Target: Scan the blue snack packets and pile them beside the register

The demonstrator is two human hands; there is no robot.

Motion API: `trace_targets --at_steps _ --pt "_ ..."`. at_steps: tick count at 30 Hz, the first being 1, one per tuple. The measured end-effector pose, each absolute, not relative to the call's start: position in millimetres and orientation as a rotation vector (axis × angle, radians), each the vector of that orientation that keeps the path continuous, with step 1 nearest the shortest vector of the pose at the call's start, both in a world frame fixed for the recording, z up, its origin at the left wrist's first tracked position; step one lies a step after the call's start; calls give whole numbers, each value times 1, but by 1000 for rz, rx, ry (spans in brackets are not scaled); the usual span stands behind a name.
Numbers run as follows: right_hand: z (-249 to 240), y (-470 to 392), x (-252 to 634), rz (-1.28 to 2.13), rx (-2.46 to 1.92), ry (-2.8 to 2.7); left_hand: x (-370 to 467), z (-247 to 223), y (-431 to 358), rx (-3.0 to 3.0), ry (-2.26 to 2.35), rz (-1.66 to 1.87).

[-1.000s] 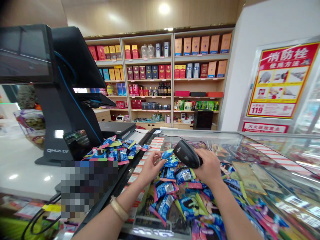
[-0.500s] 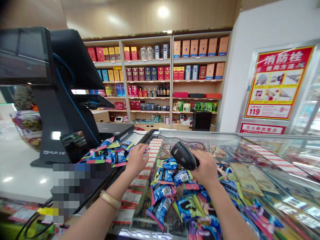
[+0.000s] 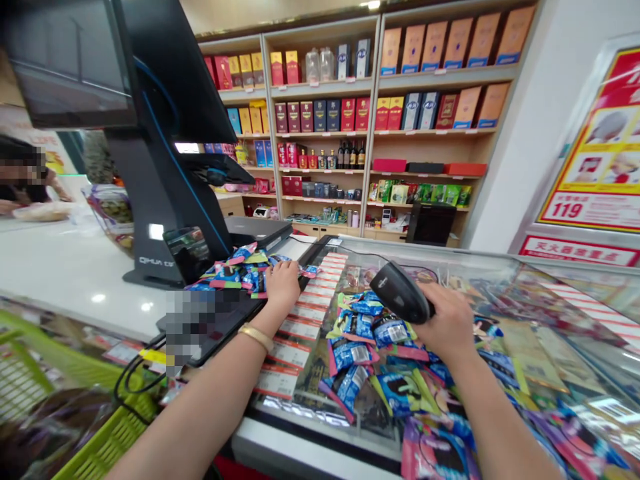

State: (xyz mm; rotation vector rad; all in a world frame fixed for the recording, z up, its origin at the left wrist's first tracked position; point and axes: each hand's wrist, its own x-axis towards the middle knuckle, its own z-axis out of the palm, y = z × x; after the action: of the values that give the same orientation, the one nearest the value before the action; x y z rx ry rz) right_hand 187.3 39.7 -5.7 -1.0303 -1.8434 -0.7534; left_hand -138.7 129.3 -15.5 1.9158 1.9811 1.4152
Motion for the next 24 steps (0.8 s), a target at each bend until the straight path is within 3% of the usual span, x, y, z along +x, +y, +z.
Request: trace_targets --at_steps 9,12,18,24 --pt "-5 39 190 -795 -994 -1838 -139 -7 128 2043 2266 1088" --pt "-4 38 189 -806 -987 -1834 -138 -4 125 2030 2180 1264" --pt "-2 36 186 -784 -1005 -1847 -127 4 124 1405 1333 1867" --pt "2 32 184 -768 -959 -1850 -124 18 115 539 656 1584"
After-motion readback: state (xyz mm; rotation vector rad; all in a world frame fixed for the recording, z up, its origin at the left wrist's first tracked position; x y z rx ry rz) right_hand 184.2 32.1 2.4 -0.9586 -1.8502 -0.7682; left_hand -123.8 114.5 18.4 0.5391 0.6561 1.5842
